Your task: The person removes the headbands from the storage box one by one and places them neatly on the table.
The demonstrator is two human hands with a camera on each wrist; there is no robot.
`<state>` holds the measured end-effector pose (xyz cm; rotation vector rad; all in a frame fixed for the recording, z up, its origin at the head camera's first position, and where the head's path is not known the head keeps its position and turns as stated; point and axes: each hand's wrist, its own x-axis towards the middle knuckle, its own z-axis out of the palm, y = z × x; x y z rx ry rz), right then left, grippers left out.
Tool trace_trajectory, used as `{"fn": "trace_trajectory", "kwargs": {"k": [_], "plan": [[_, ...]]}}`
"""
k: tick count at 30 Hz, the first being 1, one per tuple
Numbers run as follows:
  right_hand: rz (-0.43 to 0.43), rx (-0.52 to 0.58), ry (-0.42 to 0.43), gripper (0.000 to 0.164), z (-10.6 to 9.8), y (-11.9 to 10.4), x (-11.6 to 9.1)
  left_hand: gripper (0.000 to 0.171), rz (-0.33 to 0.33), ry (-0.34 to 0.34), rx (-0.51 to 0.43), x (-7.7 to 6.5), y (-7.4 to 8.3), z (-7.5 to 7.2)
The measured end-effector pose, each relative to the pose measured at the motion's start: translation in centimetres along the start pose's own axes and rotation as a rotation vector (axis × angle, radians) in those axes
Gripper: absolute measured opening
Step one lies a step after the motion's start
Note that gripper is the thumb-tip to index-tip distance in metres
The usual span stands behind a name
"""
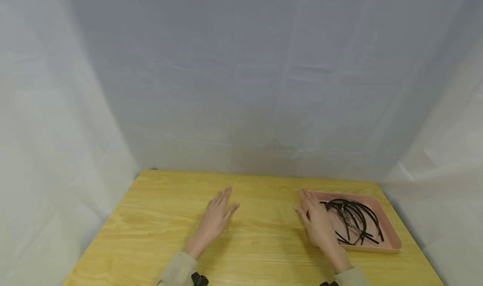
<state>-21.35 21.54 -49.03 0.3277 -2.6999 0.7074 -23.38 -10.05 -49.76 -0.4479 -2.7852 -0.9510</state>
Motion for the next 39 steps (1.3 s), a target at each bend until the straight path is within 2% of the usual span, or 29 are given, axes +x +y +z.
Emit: {"fn": "trace_trajectory", "kwargs": {"k": [3,7,10,14,22,25,28,31,35,39], "plan": [[0.027,0.054,0.061,0.048,-0.7,0.7,-0.1,0.062,0.026,0.024,-0.107,0.7,0.4,0.1],[0.085,0.064,0.140,0.037,-1.9,1.8,-0.2,0.049,0.059,0.091,-0.227,1.7,1.2,0.2],[0.070,0.066,0.231,0.031,-2.7,2.8,-0.1,0.038,0.090,0.138,-0.290,2.5,1.8,0.5],[0.068,0.083,0.303,0.028,-3.9,4.2,-0.3,0.029,0.101,0.129,-0.386,3.4,2.7,1.1],[0.110,0.115,0.324,0.028,-6.6,7.3,-0.4,0.028,0.068,0.043,-0.652,5.1,4.6,2.5],[0.172,0.163,0.296,0.031,-7.6,8.5,-0.5,0.028,0.064,0.029,-0.709,5.6,5.4,3.3],[0.226,0.252,0.283,0.035,-8.5,9.8,-0.8,0.028,0.049,0.013,-0.754,6.1,6.1,4.3],[0.248,0.308,0.319,0.035,-9.3,11.0,-1.1,0.027,0.027,-0.010,-0.790,6.4,6.8,5.2],[0.274,0.281,0.327,0.036,-10.2,12.9,-1.7,0.024,0.008,-0.033,-0.806,6.7,7.7,6.5],[0.287,0.225,0.294,0.034,-10.9,15.1,-2.3,0.023,-0.010,-0.042,-0.809,6.8,8.5,7.7]]}}
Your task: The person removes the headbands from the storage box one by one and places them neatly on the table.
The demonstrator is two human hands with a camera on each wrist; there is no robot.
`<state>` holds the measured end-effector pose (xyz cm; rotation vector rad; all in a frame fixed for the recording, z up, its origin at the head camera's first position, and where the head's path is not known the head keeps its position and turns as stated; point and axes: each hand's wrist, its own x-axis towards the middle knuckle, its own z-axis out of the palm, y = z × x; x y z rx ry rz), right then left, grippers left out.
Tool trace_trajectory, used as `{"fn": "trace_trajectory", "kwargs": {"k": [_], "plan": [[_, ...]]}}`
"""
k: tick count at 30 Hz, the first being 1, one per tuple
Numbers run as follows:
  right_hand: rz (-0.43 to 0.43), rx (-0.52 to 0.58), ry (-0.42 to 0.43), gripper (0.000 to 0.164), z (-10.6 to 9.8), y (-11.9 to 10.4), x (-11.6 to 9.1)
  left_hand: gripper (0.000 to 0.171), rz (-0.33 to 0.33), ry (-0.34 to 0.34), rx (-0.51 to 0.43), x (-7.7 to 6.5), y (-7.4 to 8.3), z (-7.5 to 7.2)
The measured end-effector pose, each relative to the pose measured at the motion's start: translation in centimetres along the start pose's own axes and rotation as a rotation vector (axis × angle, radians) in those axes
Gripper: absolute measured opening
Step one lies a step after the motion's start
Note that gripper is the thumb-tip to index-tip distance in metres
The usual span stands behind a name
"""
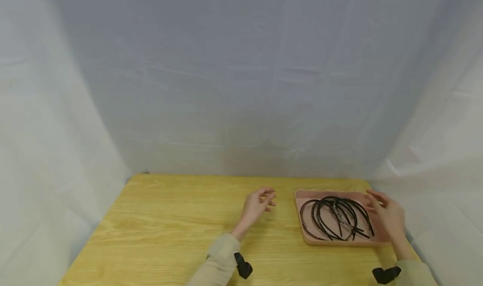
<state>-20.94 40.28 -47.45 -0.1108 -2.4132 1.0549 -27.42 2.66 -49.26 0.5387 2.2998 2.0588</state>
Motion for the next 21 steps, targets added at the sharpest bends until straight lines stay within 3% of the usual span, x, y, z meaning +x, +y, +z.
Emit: {"fn": "trace_trajectory", "kwargs": {"k": [5,13,21], "plan": [[0.049,-0.109,-0.015,0.032,-1.0,2.2,0.5,0.024,-0.040,-0.016,0.001,0.0,-0.7,1.4],[0.274,-0.168,-0.146,0.039,-1.9,4.3,1.0,0.025,-0.090,-0.070,0.013,-0.5,-2.0,3.5],[0.302,-0.230,-0.230,0.040,-2.2,5.4,1.1,0.027,-0.098,-0.102,-0.030,-0.8,-2.3,6.2]]}}
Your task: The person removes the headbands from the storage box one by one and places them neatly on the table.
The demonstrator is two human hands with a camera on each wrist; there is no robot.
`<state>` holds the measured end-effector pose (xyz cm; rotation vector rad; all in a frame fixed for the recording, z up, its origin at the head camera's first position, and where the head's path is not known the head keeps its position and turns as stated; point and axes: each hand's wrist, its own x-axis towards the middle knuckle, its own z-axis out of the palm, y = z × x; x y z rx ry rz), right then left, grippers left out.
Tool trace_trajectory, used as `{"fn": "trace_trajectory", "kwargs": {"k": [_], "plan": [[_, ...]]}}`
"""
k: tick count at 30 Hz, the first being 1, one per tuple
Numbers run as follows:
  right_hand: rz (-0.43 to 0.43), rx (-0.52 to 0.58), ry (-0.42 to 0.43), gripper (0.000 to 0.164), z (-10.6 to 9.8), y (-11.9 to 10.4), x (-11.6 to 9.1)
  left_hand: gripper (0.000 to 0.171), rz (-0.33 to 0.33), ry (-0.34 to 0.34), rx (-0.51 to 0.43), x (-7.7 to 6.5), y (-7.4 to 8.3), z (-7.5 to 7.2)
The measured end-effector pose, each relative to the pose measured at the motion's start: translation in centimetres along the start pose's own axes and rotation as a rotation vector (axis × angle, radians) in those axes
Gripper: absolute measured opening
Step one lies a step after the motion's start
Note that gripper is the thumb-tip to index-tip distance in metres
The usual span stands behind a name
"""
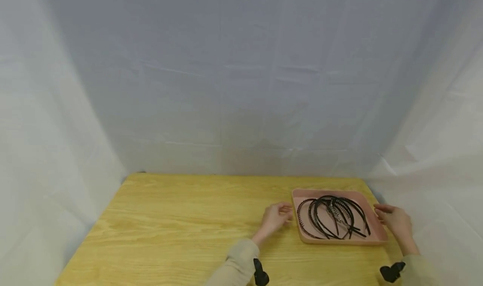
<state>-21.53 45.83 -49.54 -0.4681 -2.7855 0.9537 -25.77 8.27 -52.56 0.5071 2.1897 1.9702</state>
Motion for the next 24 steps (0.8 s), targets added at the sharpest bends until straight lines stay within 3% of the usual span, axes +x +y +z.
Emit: {"fn": "trace_trajectory", "kwargs": {"k": [7,17,24], "plan": [[0.023,-0.010,-0.053,0.036,0.3,1.0,0.7,0.030,-0.027,0.052,0.068,0.0,0.1,1.7],[0.061,0.025,-0.028,0.033,0.5,1.3,0.7,0.035,-0.058,0.135,0.153,0.1,-0.3,2.7],[0.081,0.036,-0.023,0.033,0.6,1.4,0.9,0.029,0.036,0.153,0.257,0.4,-1.1,2.8]]}}
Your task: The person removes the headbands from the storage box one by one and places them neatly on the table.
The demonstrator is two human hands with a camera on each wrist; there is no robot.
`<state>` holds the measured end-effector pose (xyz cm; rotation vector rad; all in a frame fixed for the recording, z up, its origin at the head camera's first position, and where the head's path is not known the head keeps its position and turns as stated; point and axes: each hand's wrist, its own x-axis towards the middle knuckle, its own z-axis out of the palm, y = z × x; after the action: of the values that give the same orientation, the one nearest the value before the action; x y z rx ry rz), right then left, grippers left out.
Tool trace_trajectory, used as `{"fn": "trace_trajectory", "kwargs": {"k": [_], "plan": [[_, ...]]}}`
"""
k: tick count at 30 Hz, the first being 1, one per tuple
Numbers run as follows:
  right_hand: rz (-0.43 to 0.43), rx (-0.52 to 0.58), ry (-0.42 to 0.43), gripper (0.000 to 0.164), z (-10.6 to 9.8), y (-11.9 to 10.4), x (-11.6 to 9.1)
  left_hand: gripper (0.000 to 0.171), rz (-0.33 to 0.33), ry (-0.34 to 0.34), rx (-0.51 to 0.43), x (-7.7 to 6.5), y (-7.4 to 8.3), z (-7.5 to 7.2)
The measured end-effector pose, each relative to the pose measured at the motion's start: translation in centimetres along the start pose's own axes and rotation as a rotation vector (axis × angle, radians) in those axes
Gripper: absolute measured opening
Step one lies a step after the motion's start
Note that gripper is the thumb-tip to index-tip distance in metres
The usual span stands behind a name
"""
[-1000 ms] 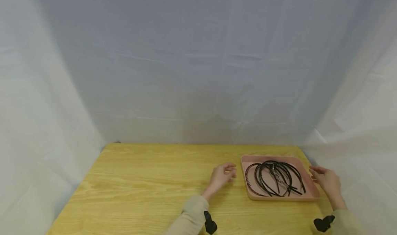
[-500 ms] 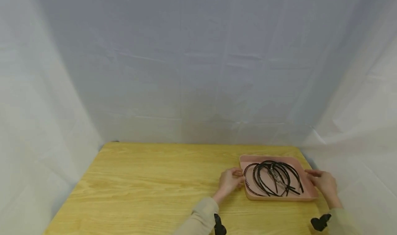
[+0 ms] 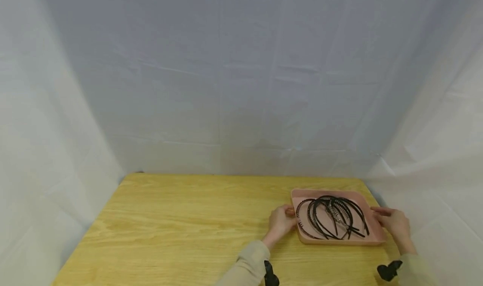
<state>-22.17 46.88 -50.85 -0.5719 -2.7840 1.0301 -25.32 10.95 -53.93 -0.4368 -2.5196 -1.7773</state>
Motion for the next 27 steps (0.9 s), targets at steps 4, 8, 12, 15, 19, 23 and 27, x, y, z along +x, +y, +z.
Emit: {"fn": "trace_trajectory", "kwargs": {"k": [4,8,12,15,19,23,27], "plan": [[-0.002,0.011,0.013,0.033,0.2,-0.1,0.1,0.031,-0.060,-0.013,-0.002,-0.1,0.7,-0.3],[0.001,0.031,0.005,0.035,0.5,0.0,0.2,0.032,-0.074,-0.013,0.020,-0.1,0.7,-0.5],[0.013,0.047,-0.011,0.034,0.8,-0.2,0.3,0.032,-0.071,-0.010,0.026,-0.1,0.6,-0.9],[0.007,0.039,-0.021,0.033,0.9,-0.4,0.4,0.032,-0.080,-0.012,0.016,0.0,0.4,-1.2],[-0.010,0.029,-0.033,0.034,1.2,-0.9,0.4,0.034,-0.087,-0.015,-0.017,0.1,0.1,-1.6],[-0.035,0.025,-0.042,0.034,1.5,-1.3,0.3,0.034,-0.089,-0.006,-0.032,0.0,-0.1,-2.2],[-0.092,-0.005,-0.029,0.032,1.6,-1.2,0.4,0.034,-0.092,0.005,-0.024,-0.1,0.1,-2.3]]}}
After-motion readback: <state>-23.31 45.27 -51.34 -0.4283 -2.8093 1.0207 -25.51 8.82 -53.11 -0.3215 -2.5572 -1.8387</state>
